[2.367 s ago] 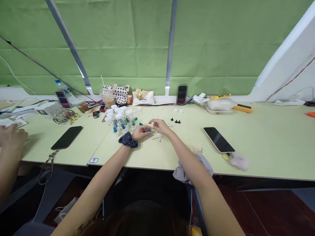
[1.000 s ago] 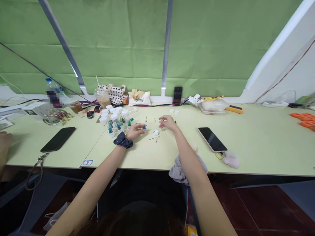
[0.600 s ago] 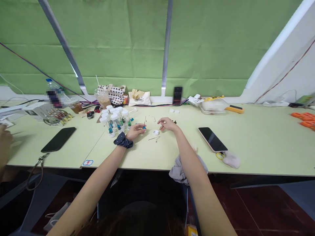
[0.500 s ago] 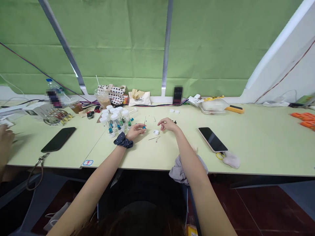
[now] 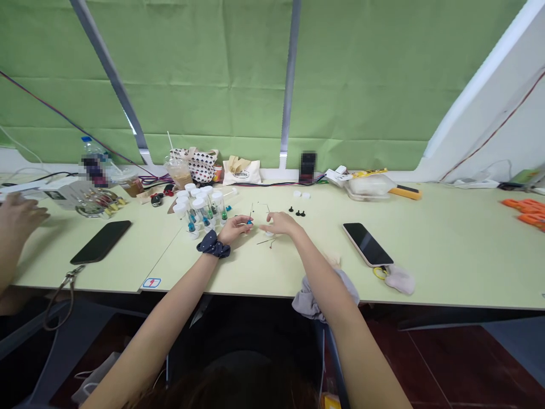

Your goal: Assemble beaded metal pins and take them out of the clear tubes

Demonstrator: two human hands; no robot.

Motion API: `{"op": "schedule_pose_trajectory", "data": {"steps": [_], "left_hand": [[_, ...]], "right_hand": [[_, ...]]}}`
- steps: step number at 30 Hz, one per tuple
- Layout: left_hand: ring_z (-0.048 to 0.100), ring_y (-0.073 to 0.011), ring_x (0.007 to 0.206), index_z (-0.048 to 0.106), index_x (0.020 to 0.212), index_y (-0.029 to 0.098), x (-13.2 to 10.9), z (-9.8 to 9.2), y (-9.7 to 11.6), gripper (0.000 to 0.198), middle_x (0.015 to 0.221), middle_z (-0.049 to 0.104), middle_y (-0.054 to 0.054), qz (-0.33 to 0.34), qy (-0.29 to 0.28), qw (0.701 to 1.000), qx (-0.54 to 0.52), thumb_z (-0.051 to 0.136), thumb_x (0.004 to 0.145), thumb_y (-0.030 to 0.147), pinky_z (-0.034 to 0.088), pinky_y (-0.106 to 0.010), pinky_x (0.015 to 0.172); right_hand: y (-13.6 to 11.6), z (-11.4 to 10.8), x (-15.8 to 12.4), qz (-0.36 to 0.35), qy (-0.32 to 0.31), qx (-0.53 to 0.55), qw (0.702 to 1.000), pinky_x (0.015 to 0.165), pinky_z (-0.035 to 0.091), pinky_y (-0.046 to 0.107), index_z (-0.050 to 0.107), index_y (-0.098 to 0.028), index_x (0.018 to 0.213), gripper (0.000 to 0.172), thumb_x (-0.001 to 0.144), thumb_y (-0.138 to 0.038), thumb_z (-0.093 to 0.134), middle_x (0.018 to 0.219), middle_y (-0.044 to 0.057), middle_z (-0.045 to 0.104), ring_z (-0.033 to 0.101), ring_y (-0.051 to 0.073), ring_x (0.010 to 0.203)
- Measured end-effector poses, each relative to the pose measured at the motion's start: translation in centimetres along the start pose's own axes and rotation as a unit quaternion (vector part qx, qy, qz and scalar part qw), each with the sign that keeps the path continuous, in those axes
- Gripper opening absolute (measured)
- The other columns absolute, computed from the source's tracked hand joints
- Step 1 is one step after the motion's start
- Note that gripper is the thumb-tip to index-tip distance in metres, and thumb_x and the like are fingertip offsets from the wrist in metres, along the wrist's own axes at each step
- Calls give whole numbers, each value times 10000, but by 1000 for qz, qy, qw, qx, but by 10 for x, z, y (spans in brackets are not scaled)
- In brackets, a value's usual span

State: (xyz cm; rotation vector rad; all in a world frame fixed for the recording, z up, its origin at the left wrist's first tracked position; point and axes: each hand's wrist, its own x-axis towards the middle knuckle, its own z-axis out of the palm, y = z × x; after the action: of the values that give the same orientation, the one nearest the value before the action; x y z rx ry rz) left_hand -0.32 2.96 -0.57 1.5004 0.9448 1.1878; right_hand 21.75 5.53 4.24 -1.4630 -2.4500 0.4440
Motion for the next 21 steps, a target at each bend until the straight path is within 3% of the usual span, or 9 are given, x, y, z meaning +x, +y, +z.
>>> {"op": "schedule_pose_trajectory", "data": {"steps": [2,5,8,12,17,21], "left_hand": [[583,-100,606,632,953,131,0,0,-1,426,907,638,-63,3,-2,1000,-3,763,637,385,456,-267,610],[574,-90,594,632,944,130,1,-1,-1,411,908,631,-57,5,-3,1000,-5,762,640,373,450,-265,612],[566,-87,583,633,941,131,1,0,-1,408,890,632,-54,5,-2,1000,-6,760,640,375,444,-261,601],[578,-99,597,634,953,133,1,0,0,418,895,636,-59,4,-2,1000,-6,757,642,383,450,-268,608],[589,-104,603,634,965,136,1,0,0,422,895,633,-58,2,-5,1000,1,752,649,389,453,-268,609],[583,-102,607,634,970,134,1,0,0,437,907,631,-64,0,-6,1000,1,754,643,398,460,-269,610]], "right_hand": [[-5,2,-3,-11,-12,-57,998,657,402,250,662,-225,978,402,695,-510,678,820,53,688,614,217,832],[-7,6,-2,-20,-16,-82,996,658,385,255,675,-249,924,335,715,-510,660,837,43,685,609,209,819],[-8,10,1,-16,20,-58,998,644,369,251,680,-260,936,248,797,-439,580,832,28,683,602,183,774],[-9,18,7,-7,80,-10,997,663,367,252,654,-287,1036,269,874,-407,476,788,7,670,600,172,773],[-5,30,11,11,139,32,990,649,361,250,587,-270,1002,273,781,-429,602,889,-15,665,587,174,785],[1,35,11,5,152,34,988,641,349,252,554,-252,921,254,736,-404,641,921,-21,653,575,174,790]]}}
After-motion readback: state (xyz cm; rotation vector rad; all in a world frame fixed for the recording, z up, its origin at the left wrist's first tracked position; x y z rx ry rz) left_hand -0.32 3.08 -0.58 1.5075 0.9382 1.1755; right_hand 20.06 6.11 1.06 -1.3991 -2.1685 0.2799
